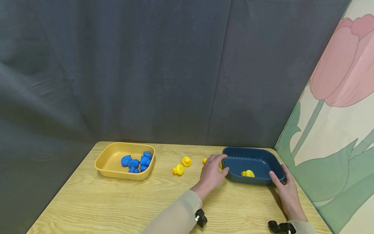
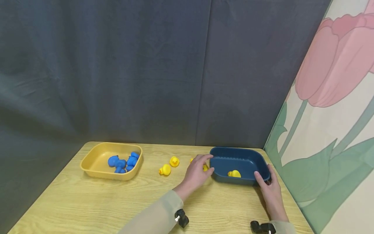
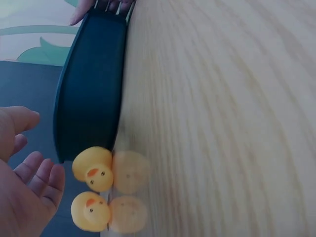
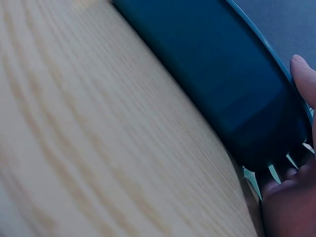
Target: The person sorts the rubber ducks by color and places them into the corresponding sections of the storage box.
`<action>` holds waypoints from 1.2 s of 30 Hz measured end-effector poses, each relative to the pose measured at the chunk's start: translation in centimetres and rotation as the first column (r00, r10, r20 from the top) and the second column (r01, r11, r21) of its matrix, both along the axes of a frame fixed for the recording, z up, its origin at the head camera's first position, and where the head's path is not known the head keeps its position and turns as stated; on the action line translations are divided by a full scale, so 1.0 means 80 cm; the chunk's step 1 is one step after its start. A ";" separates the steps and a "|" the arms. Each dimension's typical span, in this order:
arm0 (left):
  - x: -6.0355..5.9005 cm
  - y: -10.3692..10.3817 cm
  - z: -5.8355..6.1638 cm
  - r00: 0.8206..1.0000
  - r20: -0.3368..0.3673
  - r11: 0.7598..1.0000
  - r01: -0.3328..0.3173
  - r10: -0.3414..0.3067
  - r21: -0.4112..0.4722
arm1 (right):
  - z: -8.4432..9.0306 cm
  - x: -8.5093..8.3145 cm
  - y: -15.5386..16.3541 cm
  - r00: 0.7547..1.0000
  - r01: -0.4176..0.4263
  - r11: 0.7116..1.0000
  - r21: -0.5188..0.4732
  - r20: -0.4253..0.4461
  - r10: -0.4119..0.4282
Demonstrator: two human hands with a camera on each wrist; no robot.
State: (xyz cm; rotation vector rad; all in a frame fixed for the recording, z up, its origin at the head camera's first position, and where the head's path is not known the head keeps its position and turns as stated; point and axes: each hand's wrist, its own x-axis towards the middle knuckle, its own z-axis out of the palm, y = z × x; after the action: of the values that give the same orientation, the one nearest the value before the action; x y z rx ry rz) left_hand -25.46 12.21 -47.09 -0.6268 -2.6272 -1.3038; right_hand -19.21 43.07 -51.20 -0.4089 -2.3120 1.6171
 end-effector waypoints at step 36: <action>-0.011 -0.194 -0.004 0.984 -0.107 0.985 -0.152 0.143 -0.079 | 0.001 0.002 -0.003 1.000 -0.010 0.999 -0.040 -0.029 0.009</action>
State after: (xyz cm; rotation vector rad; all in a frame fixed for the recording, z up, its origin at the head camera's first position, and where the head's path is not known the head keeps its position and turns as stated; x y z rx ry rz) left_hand -26.34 -3.31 -47.42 -0.4848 -2.6040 -1.0922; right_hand -19.05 42.83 -51.15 -0.3818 -2.2672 1.6654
